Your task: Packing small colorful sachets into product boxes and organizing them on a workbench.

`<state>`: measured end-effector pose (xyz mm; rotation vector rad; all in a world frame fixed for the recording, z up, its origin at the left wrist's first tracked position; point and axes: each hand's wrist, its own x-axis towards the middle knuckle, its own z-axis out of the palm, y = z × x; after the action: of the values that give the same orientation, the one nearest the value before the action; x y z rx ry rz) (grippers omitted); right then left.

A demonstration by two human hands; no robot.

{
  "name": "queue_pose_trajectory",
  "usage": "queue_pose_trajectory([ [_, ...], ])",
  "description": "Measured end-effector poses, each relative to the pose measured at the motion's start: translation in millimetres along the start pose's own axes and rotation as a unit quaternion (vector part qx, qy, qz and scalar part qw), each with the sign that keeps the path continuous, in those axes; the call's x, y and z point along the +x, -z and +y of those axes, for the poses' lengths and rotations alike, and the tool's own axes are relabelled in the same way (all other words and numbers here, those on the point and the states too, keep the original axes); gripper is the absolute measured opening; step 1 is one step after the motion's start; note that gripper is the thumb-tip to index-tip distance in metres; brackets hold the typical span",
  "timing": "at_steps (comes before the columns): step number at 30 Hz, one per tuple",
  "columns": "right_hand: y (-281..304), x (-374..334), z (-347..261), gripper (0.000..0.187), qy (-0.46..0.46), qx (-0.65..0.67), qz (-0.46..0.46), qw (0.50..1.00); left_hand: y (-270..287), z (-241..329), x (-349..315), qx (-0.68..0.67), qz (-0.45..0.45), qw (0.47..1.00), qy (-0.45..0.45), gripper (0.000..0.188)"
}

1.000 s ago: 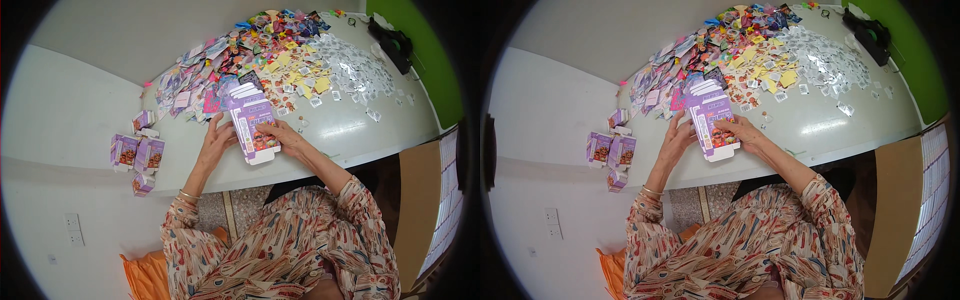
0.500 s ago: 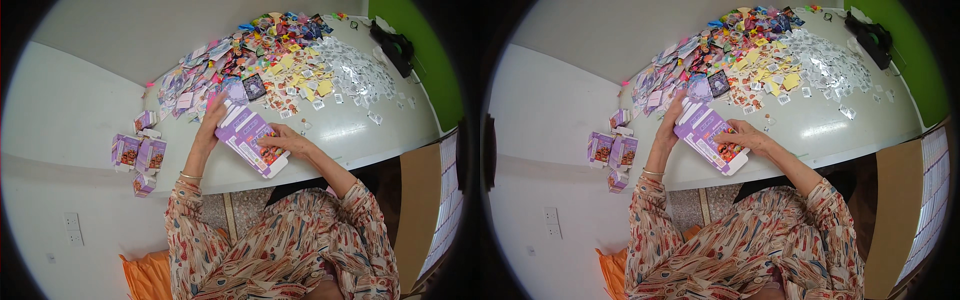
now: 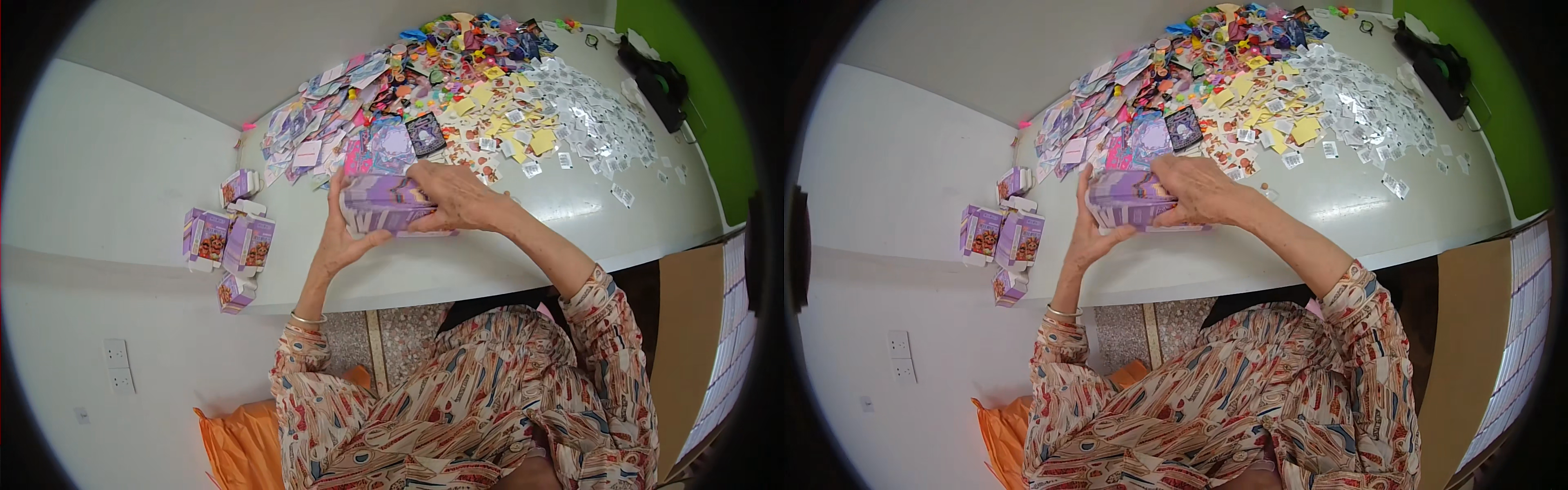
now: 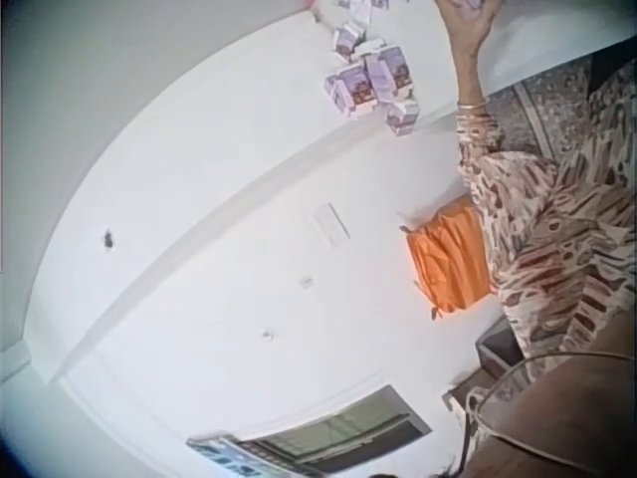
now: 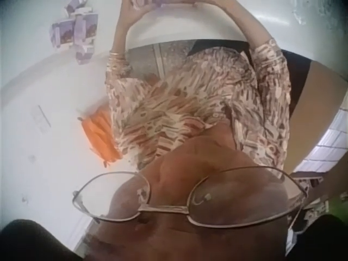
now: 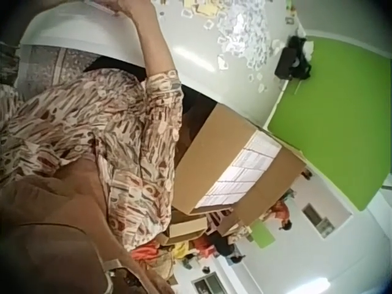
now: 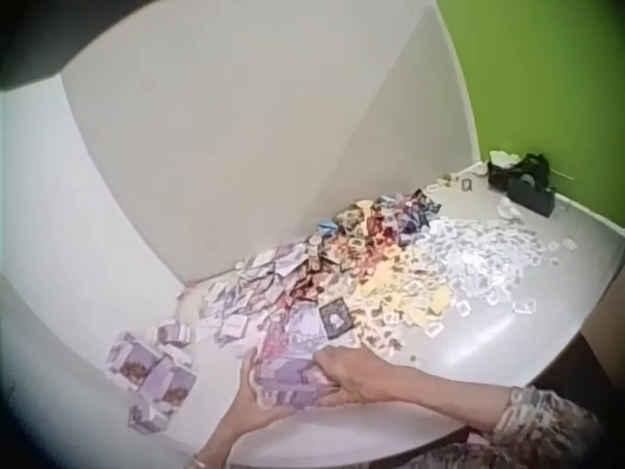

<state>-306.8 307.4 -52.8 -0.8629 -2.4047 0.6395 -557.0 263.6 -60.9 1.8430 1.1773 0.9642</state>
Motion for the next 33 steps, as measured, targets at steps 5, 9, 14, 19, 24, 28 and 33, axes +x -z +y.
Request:
queue_pose_trajectory([
  [5,-26,4,-2,0.075,0.037,-0.092,-0.064,0.993,-27,-30,-35,-0.041,0.002,0.997,0.062,0.126],
  [9,-28,1,-7,0.083,0.032,-0.123,-0.068,0.99,-26,-27,-41,-0.042,0.042,0.996,0.06,0.124],
  [14,-26,4,-16,0.088,0.047,-0.159,-0.071,0.984,-18,-6,-29,0.132,-0.018,0.991,-0.006,0.12],
  [19,-29,8,-19,0.08,0.051,-0.166,-0.075,0.982,-17,3,-31,0.204,-0.053,0.977,-0.011,0.112],
  [24,-30,5,-9,0.08,0.064,-0.151,-0.073,0.984,-27,33,-14,0.431,-0.055,0.895,-0.102,0.107],
  [28,-20,4,-9,0.088,0.058,-0.119,-0.093,0.987,-33,49,12,0.363,-0.128,0.922,0.045,0.088],
  [33,26,-25,-1,0.096,0.025,-0.145,0.048,0.988,-20,22,8,0.31,-0.056,0.946,0.076,0.07],
])
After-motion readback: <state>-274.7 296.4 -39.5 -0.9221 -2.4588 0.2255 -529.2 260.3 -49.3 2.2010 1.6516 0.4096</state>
